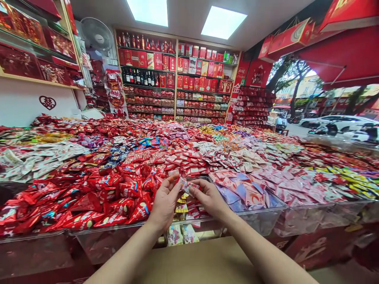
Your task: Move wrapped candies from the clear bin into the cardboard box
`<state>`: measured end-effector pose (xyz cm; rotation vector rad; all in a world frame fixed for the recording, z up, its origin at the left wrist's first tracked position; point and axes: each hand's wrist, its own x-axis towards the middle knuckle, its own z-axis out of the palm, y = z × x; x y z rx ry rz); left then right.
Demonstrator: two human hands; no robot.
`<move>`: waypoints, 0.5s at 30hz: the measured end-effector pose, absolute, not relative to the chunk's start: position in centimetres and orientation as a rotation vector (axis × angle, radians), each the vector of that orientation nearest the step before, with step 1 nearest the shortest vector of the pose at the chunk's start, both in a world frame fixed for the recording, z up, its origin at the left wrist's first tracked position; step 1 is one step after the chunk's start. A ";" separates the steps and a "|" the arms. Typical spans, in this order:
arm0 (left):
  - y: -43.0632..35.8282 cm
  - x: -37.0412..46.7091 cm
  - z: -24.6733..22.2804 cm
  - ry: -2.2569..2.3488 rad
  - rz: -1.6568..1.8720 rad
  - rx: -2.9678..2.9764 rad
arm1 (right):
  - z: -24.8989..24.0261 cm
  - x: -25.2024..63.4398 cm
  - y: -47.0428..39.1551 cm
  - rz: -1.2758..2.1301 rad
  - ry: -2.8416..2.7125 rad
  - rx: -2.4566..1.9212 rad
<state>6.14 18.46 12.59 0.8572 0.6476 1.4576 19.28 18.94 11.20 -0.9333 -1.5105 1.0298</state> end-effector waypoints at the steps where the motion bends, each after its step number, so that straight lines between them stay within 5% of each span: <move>1: 18.5 6.2 12.6 0.667 1.465 0.850 | 11.1 19.4 19.0 1.129 -1.444 -0.899; 8: 18.7 6.2 12.2 0.710 1.487 0.831 | 10.9 19.7 19.1 1.254 -1.194 -0.852; 15: 18.6 6.2 12.2 0.776 1.507 0.959 | 10.8 20.5 19.7 0.934 -0.930 -0.945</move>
